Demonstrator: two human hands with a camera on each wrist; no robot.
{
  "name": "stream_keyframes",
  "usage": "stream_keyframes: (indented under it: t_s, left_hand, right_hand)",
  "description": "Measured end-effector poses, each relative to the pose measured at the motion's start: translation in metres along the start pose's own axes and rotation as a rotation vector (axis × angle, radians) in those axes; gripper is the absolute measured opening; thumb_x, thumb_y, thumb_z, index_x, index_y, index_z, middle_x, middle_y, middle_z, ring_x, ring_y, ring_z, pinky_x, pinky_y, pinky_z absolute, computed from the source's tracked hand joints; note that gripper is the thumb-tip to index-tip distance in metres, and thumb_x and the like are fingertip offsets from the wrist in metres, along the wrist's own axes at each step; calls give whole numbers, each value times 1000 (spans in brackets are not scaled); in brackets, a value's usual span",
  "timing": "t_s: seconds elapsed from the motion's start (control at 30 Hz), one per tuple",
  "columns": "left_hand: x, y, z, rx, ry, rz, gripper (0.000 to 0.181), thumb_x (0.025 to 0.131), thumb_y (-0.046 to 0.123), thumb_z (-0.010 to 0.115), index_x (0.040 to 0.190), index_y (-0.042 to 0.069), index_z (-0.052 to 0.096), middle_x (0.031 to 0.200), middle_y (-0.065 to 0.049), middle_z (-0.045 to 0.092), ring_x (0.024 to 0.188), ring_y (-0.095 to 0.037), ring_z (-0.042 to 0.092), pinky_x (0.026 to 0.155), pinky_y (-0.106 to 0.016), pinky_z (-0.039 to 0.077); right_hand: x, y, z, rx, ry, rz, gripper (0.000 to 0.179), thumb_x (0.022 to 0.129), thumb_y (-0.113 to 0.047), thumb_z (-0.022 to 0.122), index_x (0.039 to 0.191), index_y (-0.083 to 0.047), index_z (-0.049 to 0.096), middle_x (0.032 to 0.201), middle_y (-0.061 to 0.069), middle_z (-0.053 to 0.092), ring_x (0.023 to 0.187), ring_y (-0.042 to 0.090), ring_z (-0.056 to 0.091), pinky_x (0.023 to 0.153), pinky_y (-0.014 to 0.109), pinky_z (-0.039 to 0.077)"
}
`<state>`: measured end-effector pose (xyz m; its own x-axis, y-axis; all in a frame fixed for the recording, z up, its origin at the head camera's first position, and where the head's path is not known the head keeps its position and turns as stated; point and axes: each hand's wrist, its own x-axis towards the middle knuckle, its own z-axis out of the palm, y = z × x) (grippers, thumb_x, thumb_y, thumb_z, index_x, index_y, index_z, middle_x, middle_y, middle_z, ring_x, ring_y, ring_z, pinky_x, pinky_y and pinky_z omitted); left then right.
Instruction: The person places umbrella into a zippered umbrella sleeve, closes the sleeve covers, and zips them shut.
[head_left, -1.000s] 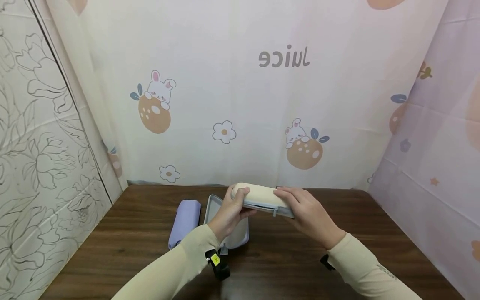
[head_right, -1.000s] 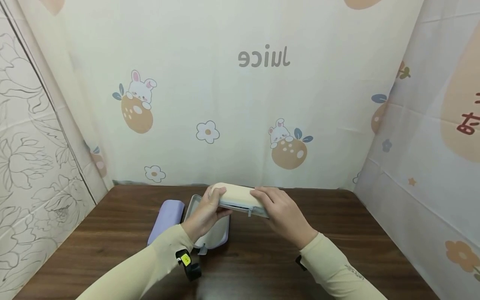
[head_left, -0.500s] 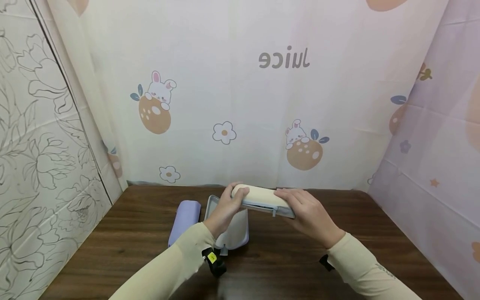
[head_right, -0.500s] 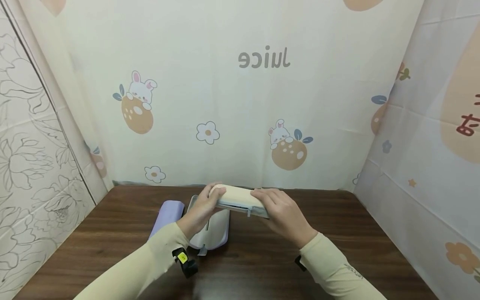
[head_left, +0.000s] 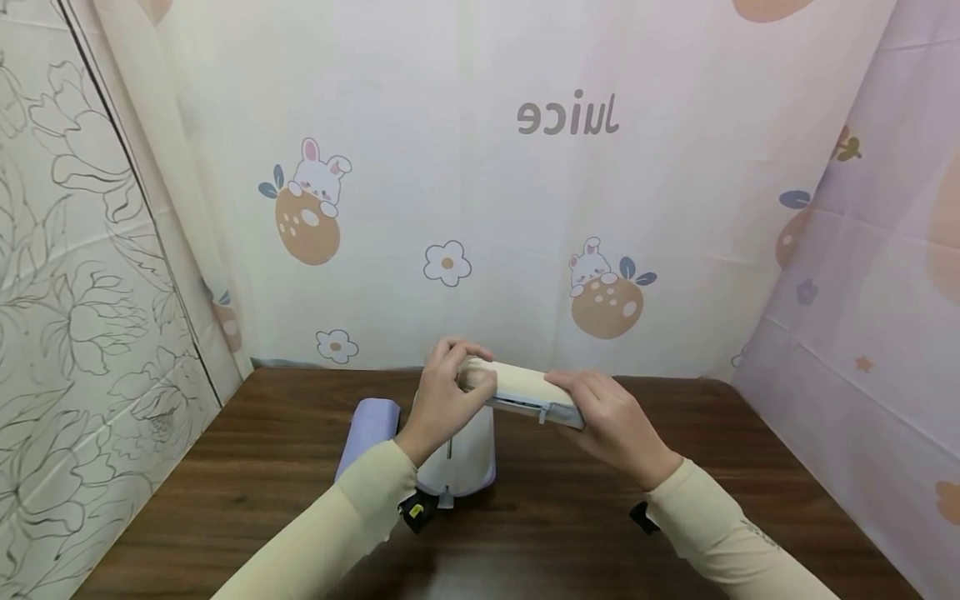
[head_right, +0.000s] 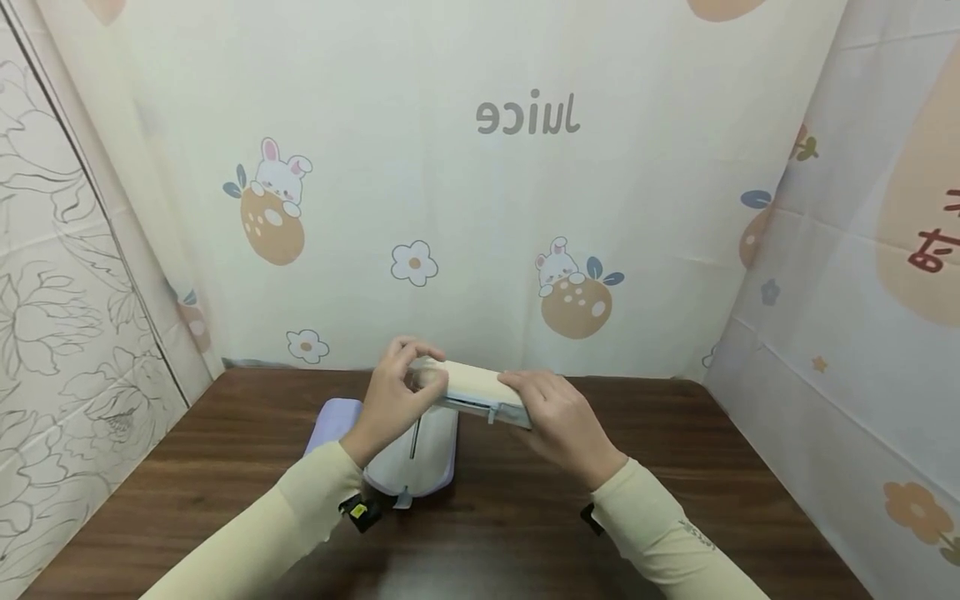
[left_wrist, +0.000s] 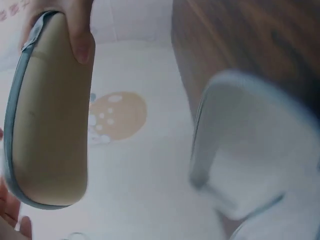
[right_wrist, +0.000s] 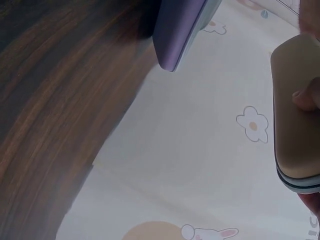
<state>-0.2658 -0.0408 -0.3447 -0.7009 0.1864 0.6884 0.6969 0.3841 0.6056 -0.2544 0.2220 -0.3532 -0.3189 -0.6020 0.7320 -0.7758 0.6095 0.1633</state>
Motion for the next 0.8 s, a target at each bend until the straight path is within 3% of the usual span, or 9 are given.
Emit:
stream_keyframes:
  t_s: [0.13,0.3,0.53,0.8]
  left_hand:
    - [-1,9,0,161,9,263,4,86,17,71,89,20,70,88,7,58,86,-12,49,79,-37,38]
    - [-8,23,5,315,-19,411,14,83,32,79,83,22,69,82,10,61,80,-9,50,74,-33,35]
    - [-9,33,14,487,-5,488,35,75,50,85,79,20,68,80,8,59,76,-14,50,79,-33,41]
    - [-8,36,15,573,7,494,21,80,39,82,76,21,72,78,7,60,73,-15,51,78,-33,43]
  right_hand:
    - [2,2,0,-7,6,16,68,68,-7,89,129,0,61,111,11,67,95,27,65,79,44,57]
    - [5,1,2,-6,32,17,67,69,-7,88,130,0,61,115,12,67,97,28,65,79,45,56]
    - [8,-1,4,-11,68,5,72,65,-9,92,129,1,62,115,11,67,95,29,65,78,45,56]
    - [9,-3,3,-33,41,15,70,68,-12,92,130,1,61,115,12,67,97,29,65,80,45,56]
